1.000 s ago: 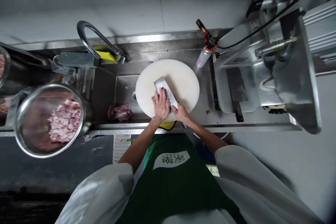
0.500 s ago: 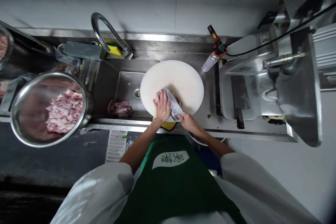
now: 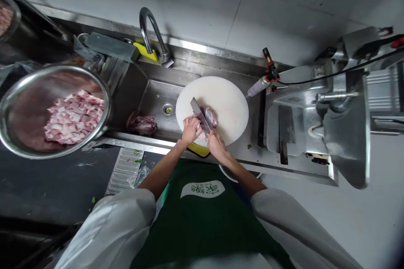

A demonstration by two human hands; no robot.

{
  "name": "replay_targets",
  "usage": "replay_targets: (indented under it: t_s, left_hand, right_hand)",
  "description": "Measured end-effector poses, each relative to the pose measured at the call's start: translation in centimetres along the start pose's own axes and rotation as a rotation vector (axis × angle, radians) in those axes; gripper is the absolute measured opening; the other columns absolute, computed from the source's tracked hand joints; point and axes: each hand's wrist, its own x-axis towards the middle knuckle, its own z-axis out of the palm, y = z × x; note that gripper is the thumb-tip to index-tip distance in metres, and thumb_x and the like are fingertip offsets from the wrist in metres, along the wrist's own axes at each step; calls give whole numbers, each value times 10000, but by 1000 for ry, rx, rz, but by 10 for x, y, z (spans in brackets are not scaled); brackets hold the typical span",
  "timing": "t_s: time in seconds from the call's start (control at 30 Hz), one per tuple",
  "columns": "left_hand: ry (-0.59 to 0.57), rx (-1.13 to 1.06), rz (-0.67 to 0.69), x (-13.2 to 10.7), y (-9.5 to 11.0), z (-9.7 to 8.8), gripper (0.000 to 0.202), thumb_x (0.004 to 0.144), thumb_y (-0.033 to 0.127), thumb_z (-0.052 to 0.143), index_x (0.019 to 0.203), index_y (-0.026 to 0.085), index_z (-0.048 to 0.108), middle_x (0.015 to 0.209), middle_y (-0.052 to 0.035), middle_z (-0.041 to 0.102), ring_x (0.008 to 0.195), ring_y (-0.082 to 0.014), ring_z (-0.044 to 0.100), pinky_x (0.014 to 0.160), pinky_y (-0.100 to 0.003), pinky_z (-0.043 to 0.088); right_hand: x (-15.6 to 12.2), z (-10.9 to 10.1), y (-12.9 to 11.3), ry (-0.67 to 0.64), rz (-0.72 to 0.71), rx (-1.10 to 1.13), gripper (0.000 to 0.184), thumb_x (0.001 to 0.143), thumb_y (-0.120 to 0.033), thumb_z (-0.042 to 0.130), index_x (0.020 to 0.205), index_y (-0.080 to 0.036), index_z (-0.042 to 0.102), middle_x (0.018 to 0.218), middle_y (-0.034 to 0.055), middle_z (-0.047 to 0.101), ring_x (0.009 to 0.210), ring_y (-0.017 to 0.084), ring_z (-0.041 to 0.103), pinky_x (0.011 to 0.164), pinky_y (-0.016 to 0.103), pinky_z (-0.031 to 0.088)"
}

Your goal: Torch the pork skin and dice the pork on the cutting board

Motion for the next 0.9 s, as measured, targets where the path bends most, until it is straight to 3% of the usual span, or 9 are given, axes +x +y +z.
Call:
replay_targets:
  t_s: [0.1, 0.27, 0.4, 0.57, 0.77, 0.9]
  left_hand:
    - [-8, 2, 13, 7, 0, 3, 146, 963, 256, 541, 982, 197, 673, 1099, -134, 651, 1123, -333, 482, 1025, -487, 407]
    - [32, -52, 4, 6, 6, 13, 98, 954, 207, 546, 956, 189, 642, 1068, -133, 618, 1047, -310, 503, 991, -460, 427]
    - [39, -98, 7, 7, 7, 17, 94, 945, 192, 536, 925, 189, 627, 1003, -124, 609, 1001, -305, 504, 958, -455, 440]
    - [78, -192, 44, 0, -1, 11, 114, 948, 205, 527, 925, 195, 639, 976, -107, 609, 996, -286, 510, 959, -446, 445]
    - [193, -233, -97, -8, -2, 0, 200, 944, 260, 573, 1087, 183, 690, 1008, -113, 606, 1003, -287, 512, 962, -455, 469]
    - [210, -231, -221, 6, 6, 2, 100, 917, 250, 616, 867, 205, 690, 1006, -118, 557, 998, -287, 516, 945, -485, 483]
  right_hand:
    - [-22, 2, 11, -19, 14, -40, 322, 1118, -228, 330, 1287, -92, 567, 1120, 204, 758, 1070, 275, 744, 866, 318, 519]
    - [-43, 12, 17, -52, 80, -81, 316, 1106, -203, 330, 1266, -91, 578, 1009, 192, 771, 1001, 291, 760, 819, 328, 525]
    - [-7, 9, -5, -6, 58, -94, 323, 1099, -169, 328, 1312, -78, 553, 1088, 201, 766, 1030, 272, 754, 838, 306, 520]
    - [47, -9, -30, 58, 7, -34, 298, 1112, -248, 360, 1279, -79, 539, 1133, 195, 759, 1051, 271, 741, 839, 313, 534]
    - [40, -7, -19, 68, -28, -76, 286, 1110, -240, 354, 1279, -86, 525, 1130, 210, 753, 1049, 277, 739, 832, 309, 527]
    - [37, 1, -15, 43, -21, -120, 284, 1085, -204, 377, 1310, -83, 499, 1145, 218, 746, 1041, 279, 736, 833, 310, 523]
